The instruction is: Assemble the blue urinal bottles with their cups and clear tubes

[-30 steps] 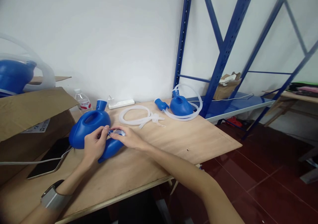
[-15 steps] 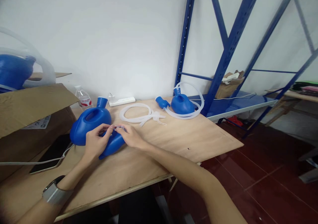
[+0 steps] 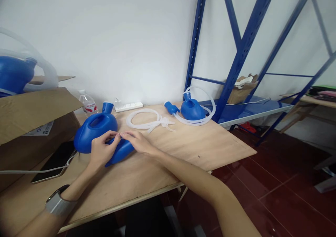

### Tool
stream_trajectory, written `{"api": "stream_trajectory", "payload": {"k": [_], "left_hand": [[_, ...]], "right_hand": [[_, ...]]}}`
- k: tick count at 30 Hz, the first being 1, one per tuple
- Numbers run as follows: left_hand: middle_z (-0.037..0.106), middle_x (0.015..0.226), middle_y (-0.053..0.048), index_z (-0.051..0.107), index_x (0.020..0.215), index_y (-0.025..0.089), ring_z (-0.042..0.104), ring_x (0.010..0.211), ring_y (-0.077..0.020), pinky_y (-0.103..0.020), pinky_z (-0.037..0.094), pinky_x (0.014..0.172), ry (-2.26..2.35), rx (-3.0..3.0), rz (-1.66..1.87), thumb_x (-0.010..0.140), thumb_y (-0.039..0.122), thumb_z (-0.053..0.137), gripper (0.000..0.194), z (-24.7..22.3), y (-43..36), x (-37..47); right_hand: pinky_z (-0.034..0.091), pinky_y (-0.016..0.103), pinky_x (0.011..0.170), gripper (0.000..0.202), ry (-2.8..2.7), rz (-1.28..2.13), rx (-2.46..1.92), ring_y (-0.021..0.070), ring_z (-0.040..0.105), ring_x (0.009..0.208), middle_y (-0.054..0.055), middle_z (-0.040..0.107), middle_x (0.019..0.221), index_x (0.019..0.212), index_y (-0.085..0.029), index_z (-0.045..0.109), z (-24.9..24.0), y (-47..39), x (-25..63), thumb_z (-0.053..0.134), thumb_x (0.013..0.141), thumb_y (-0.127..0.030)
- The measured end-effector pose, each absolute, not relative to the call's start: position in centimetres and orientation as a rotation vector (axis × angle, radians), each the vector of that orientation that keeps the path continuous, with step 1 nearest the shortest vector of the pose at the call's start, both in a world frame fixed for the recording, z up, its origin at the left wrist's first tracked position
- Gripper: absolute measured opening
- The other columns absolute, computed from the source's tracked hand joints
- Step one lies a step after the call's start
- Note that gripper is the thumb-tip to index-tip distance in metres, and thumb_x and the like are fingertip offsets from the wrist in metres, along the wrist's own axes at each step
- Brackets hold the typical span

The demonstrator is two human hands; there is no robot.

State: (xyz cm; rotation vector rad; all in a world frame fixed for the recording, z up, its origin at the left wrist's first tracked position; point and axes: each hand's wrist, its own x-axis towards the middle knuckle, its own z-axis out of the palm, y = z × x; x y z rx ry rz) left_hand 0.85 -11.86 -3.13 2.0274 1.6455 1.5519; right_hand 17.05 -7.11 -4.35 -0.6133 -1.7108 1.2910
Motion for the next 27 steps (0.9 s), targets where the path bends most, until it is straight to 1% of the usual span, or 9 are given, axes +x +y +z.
{"api": "stream_trajectory", "payload": {"k": [2,5,8,11,13,16,19,22,27], "left_hand": [[0.077,0.077,-0.003,0.072,0.077,0.021,0.07,0.072,-0.0204,-0.029,0.051,0.07,1.646,2.018,1.542,0.087,0.046,0.058,0.03,-3.2,-11.8,0.9],[0.077,0.077,-0.002,0.073,0.077,0.021,0.07,0.072,-0.0202,-0.029,0.051,0.07,1.643,1.985,1.539,0.087,0.046,0.059,0.03,-3.2,-11.7,0.8],[0.077,0.076,-0.002,0.073,0.077,0.021,0.069,0.072,-0.0195,-0.028,0.05,0.069,1.63,1.955,1.546,0.087,0.046,0.06,0.03,-3.3,-11.6,0.8],[0.077,0.076,-0.001,0.073,0.078,0.021,0.069,0.071,-0.0187,-0.027,0.05,0.068,1.627,1.947,1.563,0.087,0.045,0.06,0.029,-3.2,-11.7,0.9],[0.076,0.074,-0.001,0.072,0.077,0.021,0.068,0.069,-0.0184,-0.027,0.05,0.068,1.636,1.947,1.578,0.087,0.045,0.06,0.029,-3.2,-11.8,0.9],[0.075,0.072,-0.001,0.071,0.073,0.021,0.068,0.067,-0.0182,-0.026,0.05,0.067,1.655,2.007,1.583,0.087,0.046,0.058,0.031,-3.1,-12.2,1.0],[0.076,0.071,-0.002,0.073,0.073,0.022,0.068,0.064,-0.0179,-0.026,0.049,0.064,1.66,2.137,1.577,0.086,0.046,0.057,0.032,-3.1,-12.5,1.1],[0.075,0.066,-0.002,0.073,0.071,0.022,0.065,0.056,-0.016,-0.025,0.047,0.058,1.643,2.235,1.608,0.086,0.046,0.056,0.033,-3.1,-12.7,1.0],[0.068,0.055,-0.001,0.066,0.061,0.021,0.057,0.047,-0.013,-0.024,0.042,0.052,1.6,2.336,1.615,0.086,0.042,0.054,0.035,-3.0,-12.8,0.5]], "right_hand": [[0.045,0.035,0.103,0.029,-1.723,1.263,-0.638,0.0215,0.064,0.109,0.003,0.074,0.107,0.102,-0.019,0.075,-4.6,-6.9,16.9,0.06,0.092,-0.042],[0.045,0.035,0.105,0.025,-1.724,1.231,-0.638,0.0208,0.064,0.111,0.002,0.074,0.11,0.105,-0.021,0.075,-4.8,-6.9,16.7,0.059,0.091,-0.035],[0.044,0.035,0.105,0.027,-1.705,1.237,-0.621,0.0211,0.063,0.114,0.004,0.073,0.114,0.109,-0.021,0.074,-5.0,-6.9,16.5,0.059,0.091,-0.033],[0.044,0.035,0.105,0.032,-1.7,1.282,-0.58,0.0207,0.063,0.114,0.004,0.072,0.118,0.117,-0.021,0.073,-4.8,-6.8,16.5,0.061,0.09,-0.032],[0.046,0.035,0.102,0.036,-1.707,1.341,-0.584,0.02,0.064,0.11,0.003,0.073,0.113,0.122,-0.022,0.072,-4.5,-6.6,16.7,0.063,0.088,-0.031],[0.05,0.035,0.096,0.041,-1.689,1.549,-0.608,0.0212,0.067,0.104,0.003,0.075,0.102,0.125,-0.023,0.072,-4.0,-6.4,17.4,0.067,0.084,-0.028],[0.051,0.038,0.096,0.041,-1.655,1.681,-0.597,0.0243,0.067,0.11,0.005,0.075,0.11,0.12,-0.024,0.075,-3.8,-6.4,18.5,0.074,0.078,-0.026],[0.05,0.039,0.099,0.038,-1.652,1.655,-0.592,0.0245,0.064,0.116,0.005,0.074,0.118,0.111,-0.024,0.078,-3.7,-6.4,19.0,0.077,0.074,-0.025],[0.05,0.039,0.101,0.036,-1.642,1.774,-0.547,0.0234,0.069,0.108,0.004,0.078,0.108,0.102,-0.023,0.081,-3.4,-6.8,18.5,0.084,0.066,-0.026]]}}
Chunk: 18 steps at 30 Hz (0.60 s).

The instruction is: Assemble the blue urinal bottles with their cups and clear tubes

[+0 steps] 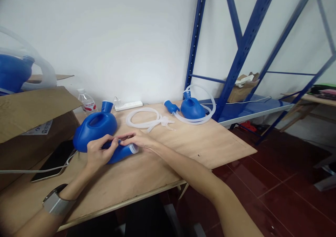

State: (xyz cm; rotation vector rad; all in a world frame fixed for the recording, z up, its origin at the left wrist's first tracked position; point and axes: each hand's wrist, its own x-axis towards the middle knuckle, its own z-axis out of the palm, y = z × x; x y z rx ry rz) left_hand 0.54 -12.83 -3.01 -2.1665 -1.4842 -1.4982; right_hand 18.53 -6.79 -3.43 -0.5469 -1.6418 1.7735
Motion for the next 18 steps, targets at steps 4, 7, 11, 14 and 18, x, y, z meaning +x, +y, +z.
{"api": "stream_trajectory", "payload": {"k": [4,7,11,14,18], "left_hand": [[0.063,0.051,0.001,0.061,0.058,0.021,0.054,0.044,-0.0114,-0.023,0.038,0.05,-1.426,-2.163,-1.482,0.085,0.037,0.055,0.032,-3.2,-12.8,0.2],[0.061,0.049,0.002,0.059,0.058,0.02,0.054,0.043,-0.0111,-0.023,0.037,0.05,-1.389,-2.128,-1.469,0.084,0.034,0.055,0.029,-3.5,-12.7,0.2],[0.063,0.052,0.001,0.058,0.059,0.02,0.056,0.046,-0.0117,-0.023,0.039,0.052,-1.393,-2.042,-1.497,0.085,0.031,0.055,0.028,-3.8,-12.5,0.1],[0.062,0.052,0.002,0.057,0.061,0.02,0.056,0.047,-0.0117,-0.023,0.039,0.053,-1.326,-1.99,-1.514,0.085,0.027,0.055,0.026,-3.8,-12.4,-0.1],[0.059,0.051,0.003,0.056,0.061,0.02,0.053,0.045,-0.0107,-0.023,0.038,0.051,-1.215,-1.991,-1.485,0.086,0.023,0.057,0.025,-3.9,-12.4,-0.1]], "right_hand": [[0.051,0.039,0.1,0.04,-1.548,1.859,-0.624,0.0221,0.071,0.098,0.003,0.079,0.096,0.097,-0.021,0.082,-3.5,-6.9,18.1,0.089,0.058,-0.026],[0.052,0.038,0.098,0.041,-1.556,1.85,-0.634,0.0207,0.072,0.094,0.002,0.079,0.089,0.096,-0.019,0.082,-3.7,-6.8,17.9,0.091,0.056,-0.027],[0.052,0.037,0.099,0.039,-1.601,1.709,-0.621,0.0207,0.071,0.102,0.004,0.078,0.101,0.102,-0.021,0.08,-4.1,-6.8,17.5,0.087,0.064,-0.029],[0.05,0.035,0.101,0.037,-1.714,1.514,-0.626,0.0214,0.068,0.111,0.004,0.077,0.113,0.109,-0.022,0.078,-4.4,-6.8,17.1,0.08,0.073,-0.032],[0.052,0.035,0.096,0.033,-1.833,1.371,-0.626,0.0225,0.069,0.106,0.004,0.078,0.109,0.109,-0.022,0.08,-5.1,-6.6,17.2,0.072,0.083,-0.04]]}}
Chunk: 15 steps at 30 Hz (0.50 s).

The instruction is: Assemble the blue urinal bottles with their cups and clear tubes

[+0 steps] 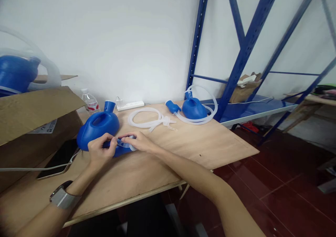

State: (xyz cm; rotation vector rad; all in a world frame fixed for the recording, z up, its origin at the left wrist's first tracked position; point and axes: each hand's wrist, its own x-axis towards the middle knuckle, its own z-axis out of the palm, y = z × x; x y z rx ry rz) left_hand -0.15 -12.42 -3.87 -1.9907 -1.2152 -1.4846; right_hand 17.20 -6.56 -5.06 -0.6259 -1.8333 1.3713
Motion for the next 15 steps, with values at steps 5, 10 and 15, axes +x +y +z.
{"api": "stream_trajectory", "payload": {"k": [5,10,15], "left_hand": [[0.057,0.051,0.004,0.053,0.061,0.02,0.051,0.045,-0.0108,-0.023,0.037,0.051,-1.117,-1.961,-1.442,0.085,0.02,0.06,0.025,-3.9,-12.4,0.2],[0.056,0.051,0.003,0.054,0.062,0.02,0.052,0.045,-0.0108,-0.023,0.037,0.05,-1.12,-1.959,-1.441,0.085,0.02,0.059,0.024,-3.8,-12.4,0.0],[0.056,0.051,0.003,0.053,0.061,0.02,0.052,0.046,-0.011,-0.024,0.037,0.051,-1.135,-1.99,-1.433,0.085,0.022,0.06,0.025,-4.1,-12.4,0.0]], "right_hand": [[0.051,0.037,0.098,0.041,-1.865,1.402,-0.533,0.0247,0.069,0.11,0.005,0.076,0.116,0.118,-0.023,0.078,-5.3,-6.3,17.9,0.072,0.084,-0.045],[0.048,0.038,0.103,0.039,-1.917,1.423,-0.474,0.0247,0.066,0.117,0.004,0.075,0.12,0.119,-0.024,0.078,-4.9,-6.3,18.3,0.066,0.089,-0.045],[0.05,0.038,0.1,0.042,-2.003,1.168,-0.457,0.0254,0.067,0.113,0.005,0.075,0.12,0.121,-0.024,0.076,-4.9,-6.4,18.3,0.075,0.082,-0.038]]}}
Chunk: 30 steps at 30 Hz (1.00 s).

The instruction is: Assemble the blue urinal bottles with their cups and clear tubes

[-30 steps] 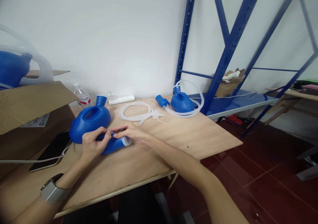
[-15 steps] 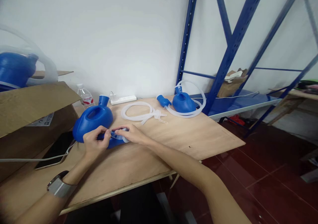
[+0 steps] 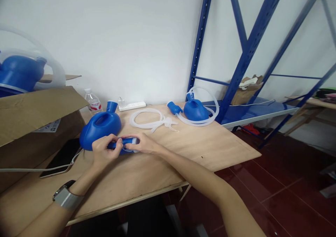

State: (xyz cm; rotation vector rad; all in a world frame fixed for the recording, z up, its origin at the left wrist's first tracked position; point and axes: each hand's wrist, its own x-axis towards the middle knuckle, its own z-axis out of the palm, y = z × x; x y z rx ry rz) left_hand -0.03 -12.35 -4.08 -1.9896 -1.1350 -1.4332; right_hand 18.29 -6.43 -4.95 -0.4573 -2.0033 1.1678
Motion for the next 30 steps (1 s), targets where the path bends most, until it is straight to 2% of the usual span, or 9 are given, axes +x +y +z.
{"api": "stream_trajectory", "payload": {"k": [4,8,14,16,19,22,25,27,30], "left_hand": [[0.055,0.053,0.003,0.053,0.061,0.019,0.051,0.047,-0.01,-0.023,0.037,0.052,-1.202,-2.054,-1.459,0.086,0.024,0.059,0.026,-4.3,-12.2,0.1],[0.051,0.05,0.004,0.051,0.059,0.019,0.047,0.046,-0.009,-0.023,0.034,0.052,-1.349,-2.094,-1.507,0.091,0.03,0.056,0.034,-4.2,-12.0,0.1],[0.05,0.054,0.004,0.051,0.064,0.021,0.045,0.052,-0.0111,-0.024,0.035,0.055,-1.761,-1.944,-1.779,0.099,0.043,0.046,0.042,-3.6,-11.7,0.3],[0.058,0.062,0.003,0.057,0.074,0.021,0.052,0.058,-0.0129,-0.024,0.04,0.059,-1.835,-1.876,-1.869,0.099,0.048,0.046,0.038,-3.5,-11.7,0.3],[0.069,0.079,0.0,0.061,0.094,0.021,0.062,0.071,-0.0172,-0.026,0.046,0.064,-1.844,-1.895,-1.869,0.093,0.053,0.057,0.032,-3.6,-11.4,0.4],[0.073,0.094,-0.004,0.062,0.105,0.021,0.068,0.084,-0.0206,-0.028,0.05,0.069,-1.771,-2.063,-1.698,0.091,0.049,0.061,0.031,-4.1,-11.0,0.6],[0.074,0.106,-0.005,0.065,0.108,0.022,0.069,0.095,-0.0223,-0.031,0.051,0.078,-1.68,-2.239,-1.449,0.097,0.042,0.054,0.025,-4.8,-10.6,0.7],[0.074,0.108,-0.006,0.066,0.111,0.023,0.068,0.099,-0.0236,-0.034,0.05,0.082,-1.648,-2.277,-1.29,0.099,0.039,0.05,0.026,-5.2,-10.4,0.7],[0.074,0.108,-0.007,0.067,0.116,0.023,0.066,0.098,-0.0253,-0.037,0.049,0.081,-1.609,-2.256,-1.111,0.101,0.033,0.045,0.028,-5.7,-10.1,0.5]], "right_hand": [[0.051,0.039,0.099,0.046,-2.036,1.072,-0.522,0.0259,0.068,0.11,0.006,0.075,0.119,0.123,-0.022,0.074,-5.2,-6.3,18.2,0.078,0.079,-0.035],[0.048,0.041,0.106,0.067,-2.077,1.155,-0.561,0.0281,0.064,0.121,0.008,0.07,0.128,0.13,-0.023,0.07,-5.4,-6.1,18.4,0.089,0.069,-0.042],[0.045,0.043,0.112,0.107,-1.939,1.297,-0.494,0.0273,0.053,0.137,0.009,0.051,0.152,0.154,-0.033,0.042,-5.5,-5.2,18.7,0.094,0.062,-0.04],[0.05,0.042,0.106,0.103,-1.742,1.229,-0.581,0.0271,0.052,0.137,0.01,0.046,0.154,0.154,-0.034,0.039,-5.1,-4.6,18.7,0.091,0.066,-0.041],[0.051,0.042,0.104,0.079,-1.646,0.929,-0.701,0.026,0.05,0.136,0.011,0.046,0.151,0.148,-0.031,0.046,-4.3,-3.6,19.4,0.08,0.078,-0.044],[0.039,0.045,0.115,0.055,-1.789,0.424,-0.904,0.0252,0.047,0.137,0.01,0.051,0.145,0.141,-0.028,0.055,-3.5,-2.5,21.4,0.067,0.088,-0.034],[0.023,0.053,0.121,0.046,-1.972,0.072,-1.37,0.0324,0.037,0.144,0.015,0.051,0.147,0.138,-0.022,0.06,-3.2,-1.4,24.0,0.06,0.092,-0.029],[0.02,0.06,0.119,0.049,-2.088,0.068,-1.71,0.0396,0.034,0.145,0.02,0.048,0.15,0.139,-0.018,0.06,-3.3,-0.8,25.5,0.06,0.094,-0.039],[0.028,0.06,0.113,0.059,-2.176,0.231,-1.918,0.0431,0.044,0.139,0.023,0.047,0.15,0.143,-0.019,0.057,-3.5,-0.4,27.0,0.049,0.098,-0.057]]}}
